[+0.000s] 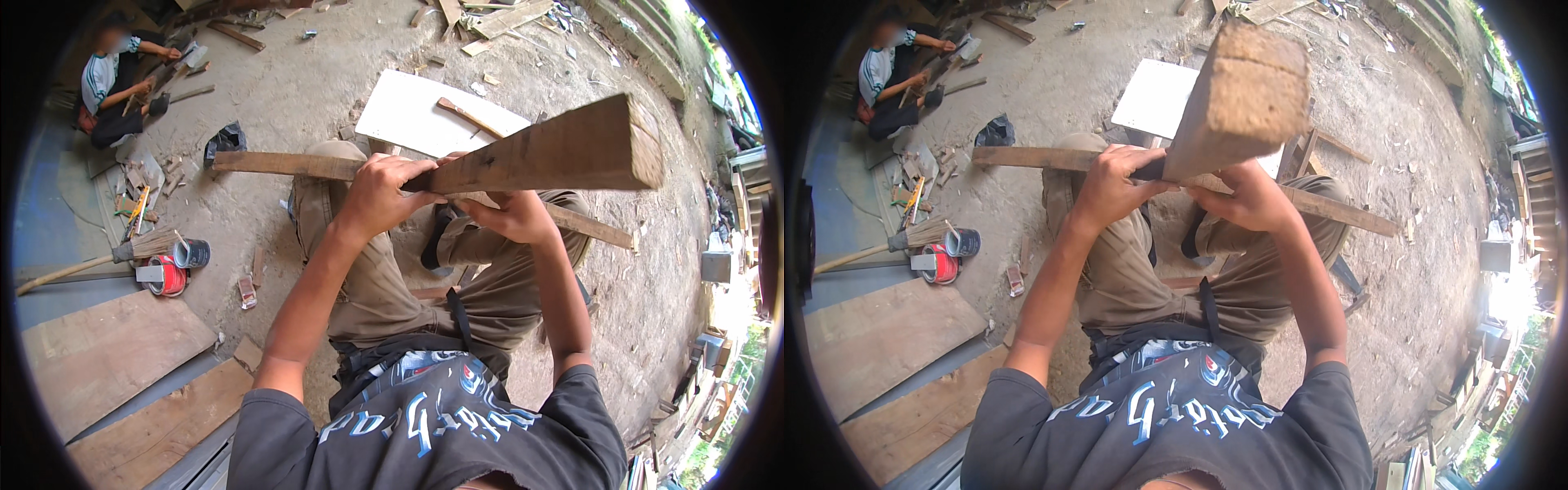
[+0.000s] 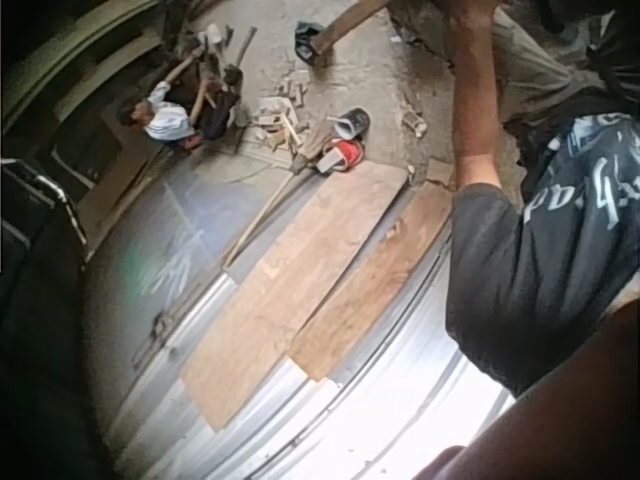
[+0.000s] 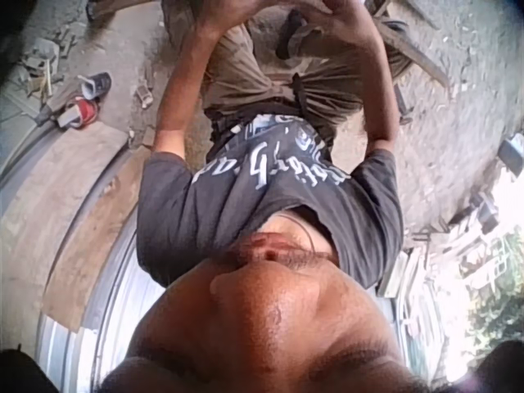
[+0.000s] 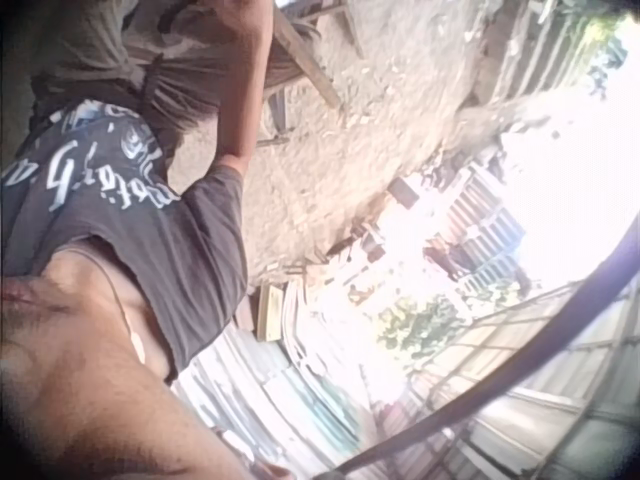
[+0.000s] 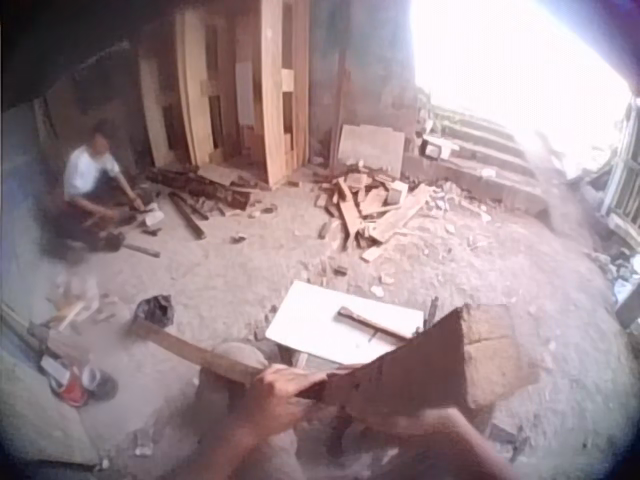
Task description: The person aligns two wooden planks and secures them together by hammering nails into pre-drilled holes. They repeatedly adjust the planks and hammer the nails to ensure a firm connection.
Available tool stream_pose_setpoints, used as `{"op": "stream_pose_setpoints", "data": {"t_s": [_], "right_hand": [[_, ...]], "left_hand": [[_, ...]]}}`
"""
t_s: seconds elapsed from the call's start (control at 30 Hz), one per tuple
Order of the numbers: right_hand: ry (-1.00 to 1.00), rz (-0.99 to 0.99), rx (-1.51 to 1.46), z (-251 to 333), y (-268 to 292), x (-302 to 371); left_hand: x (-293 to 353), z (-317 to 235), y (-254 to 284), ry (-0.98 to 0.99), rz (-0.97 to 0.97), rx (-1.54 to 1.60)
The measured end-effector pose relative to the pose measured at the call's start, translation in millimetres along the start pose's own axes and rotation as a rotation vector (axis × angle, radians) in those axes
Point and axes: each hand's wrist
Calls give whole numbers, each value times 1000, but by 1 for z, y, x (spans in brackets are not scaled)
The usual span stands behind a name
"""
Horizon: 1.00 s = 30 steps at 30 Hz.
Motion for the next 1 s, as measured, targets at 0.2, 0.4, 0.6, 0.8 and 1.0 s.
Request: {"op": "stream_pose_setpoints", "data": {"t_s": [0.2, 0.4, 0.6, 0.8, 1.0], "right_hand": [[-52, 1, -3, 0, 16, -8], [38, -37, 121, -7, 8, -27], [77, 32, 156, -12, 5, -30], [141, 71, 214, -10, 8, -31], [153, 22, 265, -25, 4, -32]], "left_hand": [[-3, -1, 3, 21, 21, 30], [-4, 5, 0, -31, 24, 48], [-5, 2, 7, 70, 68, 89], [-5, -2, 8, 40, 60, 63], [-4, -2, 12, 36, 82, 76]]}}
Point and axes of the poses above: each hand's wrist, its own x-axis away from the middle knuckle, its own y-axis out of the back of the hand, z = x × y, and after that the axes turned 7 degrees about -z, right-handed
